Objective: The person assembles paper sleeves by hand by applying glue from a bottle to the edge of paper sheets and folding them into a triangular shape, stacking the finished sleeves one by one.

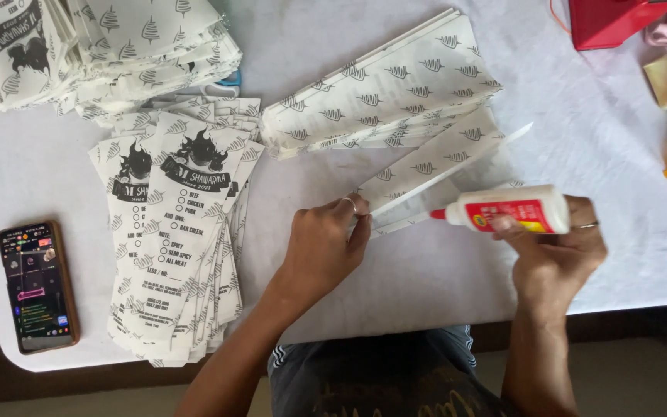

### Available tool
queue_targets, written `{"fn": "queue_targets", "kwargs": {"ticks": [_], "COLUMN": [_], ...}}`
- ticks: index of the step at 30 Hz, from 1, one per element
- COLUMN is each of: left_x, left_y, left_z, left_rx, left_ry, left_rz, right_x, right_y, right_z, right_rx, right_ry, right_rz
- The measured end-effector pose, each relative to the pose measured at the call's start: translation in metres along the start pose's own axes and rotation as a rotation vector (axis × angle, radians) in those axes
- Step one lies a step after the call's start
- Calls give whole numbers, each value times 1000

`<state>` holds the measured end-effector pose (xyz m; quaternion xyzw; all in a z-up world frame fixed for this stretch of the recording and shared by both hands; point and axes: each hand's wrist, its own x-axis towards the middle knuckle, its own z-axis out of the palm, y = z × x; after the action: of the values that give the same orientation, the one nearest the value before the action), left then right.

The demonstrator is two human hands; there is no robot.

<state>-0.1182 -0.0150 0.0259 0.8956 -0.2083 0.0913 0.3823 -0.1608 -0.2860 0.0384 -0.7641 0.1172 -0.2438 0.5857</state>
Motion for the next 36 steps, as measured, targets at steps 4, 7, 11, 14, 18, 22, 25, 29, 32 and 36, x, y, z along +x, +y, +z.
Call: {"fn": "queue_targets", "kwargs": {"ticks": [4,7,11,14,18,22,25,29,32,36], "left_x": [3,5,7,7,8,9,9,13,14,17], "left_y": [1,1,1,2,2,2,1,-2,-6,-9], "left_z": [-2,-6,-8,-9,-9,-9,-10,-14,-14,-15], "left_rx": [-11,-36,-35,-17,-42,-40,-57,-91,-113,-155], "left_ry": [6,-16,-17,-35,-32,-23,-26,-47,-96,-111], "left_rz": [1,-6,-9,-19,-27,-20,-12,-29,-104,-147], "right_x": [23,40,49,52,56,60,59,43,23,-3], "right_y": [15,25,33,40,41,41,49,57,42,20], "right_z": [-28,-54,-75,-79,-73,-65,-62,-43,-14,23], "right_rx": [25,22,24,68,85,74,139,135,257,221], "right_ry": [121,171,161,172,179,148,134,110,-32,-99], "right_rz": [-80,-177,-162,-127,-118,-113,-50,-33,46,134]}}
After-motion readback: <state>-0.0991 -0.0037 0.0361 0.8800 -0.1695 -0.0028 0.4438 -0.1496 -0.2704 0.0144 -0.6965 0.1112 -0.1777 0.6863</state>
